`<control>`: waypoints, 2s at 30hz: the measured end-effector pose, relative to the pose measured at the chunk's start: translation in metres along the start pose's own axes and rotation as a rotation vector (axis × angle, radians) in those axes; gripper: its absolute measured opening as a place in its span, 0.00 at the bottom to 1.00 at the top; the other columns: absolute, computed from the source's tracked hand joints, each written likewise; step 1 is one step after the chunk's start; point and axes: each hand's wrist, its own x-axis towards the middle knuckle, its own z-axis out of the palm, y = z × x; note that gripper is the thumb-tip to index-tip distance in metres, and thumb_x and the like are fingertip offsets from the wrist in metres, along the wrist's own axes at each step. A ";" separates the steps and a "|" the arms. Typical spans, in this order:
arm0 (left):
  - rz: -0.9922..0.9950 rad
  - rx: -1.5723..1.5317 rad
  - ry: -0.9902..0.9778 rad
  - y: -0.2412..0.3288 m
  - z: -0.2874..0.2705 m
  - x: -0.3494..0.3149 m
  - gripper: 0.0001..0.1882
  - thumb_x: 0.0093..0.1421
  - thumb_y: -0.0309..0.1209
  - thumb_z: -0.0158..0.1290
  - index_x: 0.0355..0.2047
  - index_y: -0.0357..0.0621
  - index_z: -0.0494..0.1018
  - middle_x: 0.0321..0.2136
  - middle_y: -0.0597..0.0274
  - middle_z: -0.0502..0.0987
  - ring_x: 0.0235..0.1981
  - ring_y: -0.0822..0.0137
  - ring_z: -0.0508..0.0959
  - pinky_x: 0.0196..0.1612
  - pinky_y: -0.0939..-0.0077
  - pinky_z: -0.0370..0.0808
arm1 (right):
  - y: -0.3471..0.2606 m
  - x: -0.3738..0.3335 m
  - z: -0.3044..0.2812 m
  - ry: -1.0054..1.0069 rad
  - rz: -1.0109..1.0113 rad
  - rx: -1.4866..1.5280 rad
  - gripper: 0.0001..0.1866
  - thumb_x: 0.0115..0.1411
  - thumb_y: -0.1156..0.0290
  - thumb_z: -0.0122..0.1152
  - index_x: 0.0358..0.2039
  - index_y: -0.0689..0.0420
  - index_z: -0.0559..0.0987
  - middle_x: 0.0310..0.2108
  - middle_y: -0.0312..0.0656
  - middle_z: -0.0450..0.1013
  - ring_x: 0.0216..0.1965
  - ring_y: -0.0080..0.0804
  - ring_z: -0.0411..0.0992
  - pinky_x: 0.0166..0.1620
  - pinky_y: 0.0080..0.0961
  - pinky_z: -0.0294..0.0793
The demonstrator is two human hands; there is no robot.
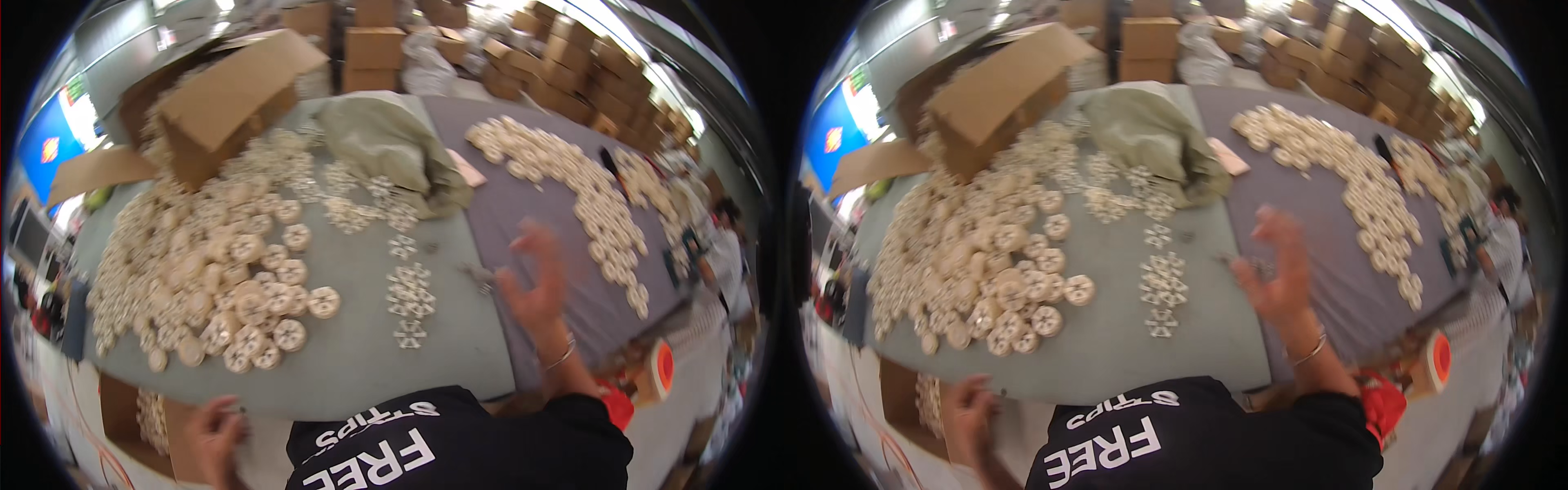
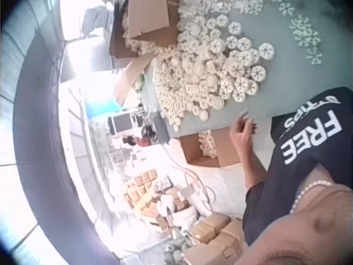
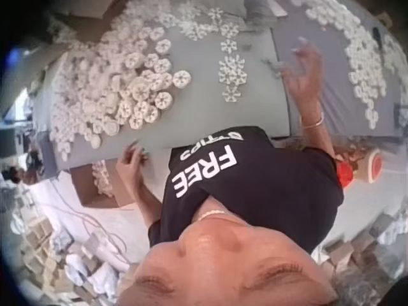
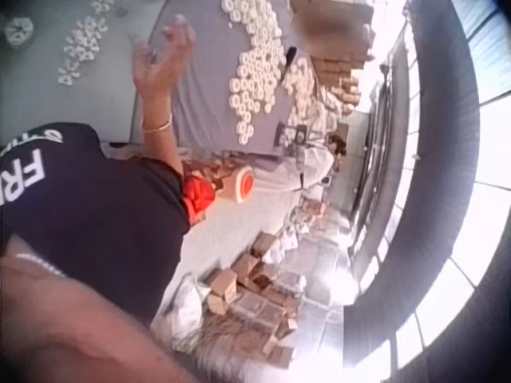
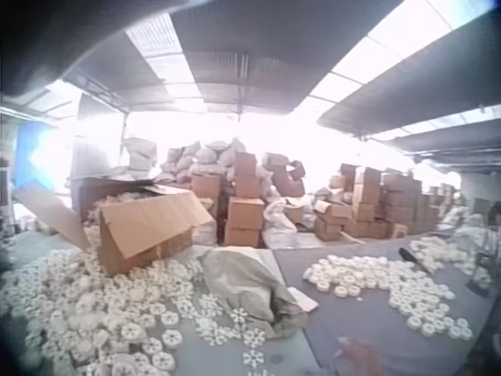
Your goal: The person assembles small white plastic components by hand. They pick up a circular plastic base, insert a metal spring into the center, and place a cross-shaped plastic piece on top. The person repeats this process for multiple units, stacking the finished assemblies on the table.
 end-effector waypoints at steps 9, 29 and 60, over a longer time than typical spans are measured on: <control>-0.227 -0.108 -0.748 -0.062 0.222 0.087 0.27 0.62 0.24 0.58 0.62 0.36 0.72 0.56 0.51 0.81 0.28 0.72 0.81 0.26 0.82 0.74 | -0.011 -0.097 0.078 -0.445 0.090 -0.288 0.46 0.60 0.50 0.69 0.74 0.49 0.61 0.73 0.54 0.56 0.72 0.56 0.56 0.73 0.53 0.56; 0.378 0.145 -0.258 -0.087 0.285 0.109 0.11 0.61 0.13 0.48 0.41 0.35 0.76 0.33 0.59 0.74 0.28 0.73 0.76 0.34 0.80 0.75 | 0.380 0.297 -0.025 0.039 0.799 -0.754 0.45 0.57 0.32 0.65 0.71 0.40 0.69 0.76 0.48 0.52 0.76 0.54 0.51 0.69 0.68 0.57; 0.493 0.351 -0.378 -0.069 0.288 0.110 0.10 0.57 0.13 0.52 0.38 0.34 0.76 0.34 0.55 0.74 0.33 0.67 0.74 0.37 0.76 0.70 | 0.343 0.247 -0.019 -0.151 0.289 -0.501 0.30 0.62 0.44 0.66 0.59 0.48 0.81 0.58 0.49 0.75 0.62 0.51 0.70 0.63 0.41 0.72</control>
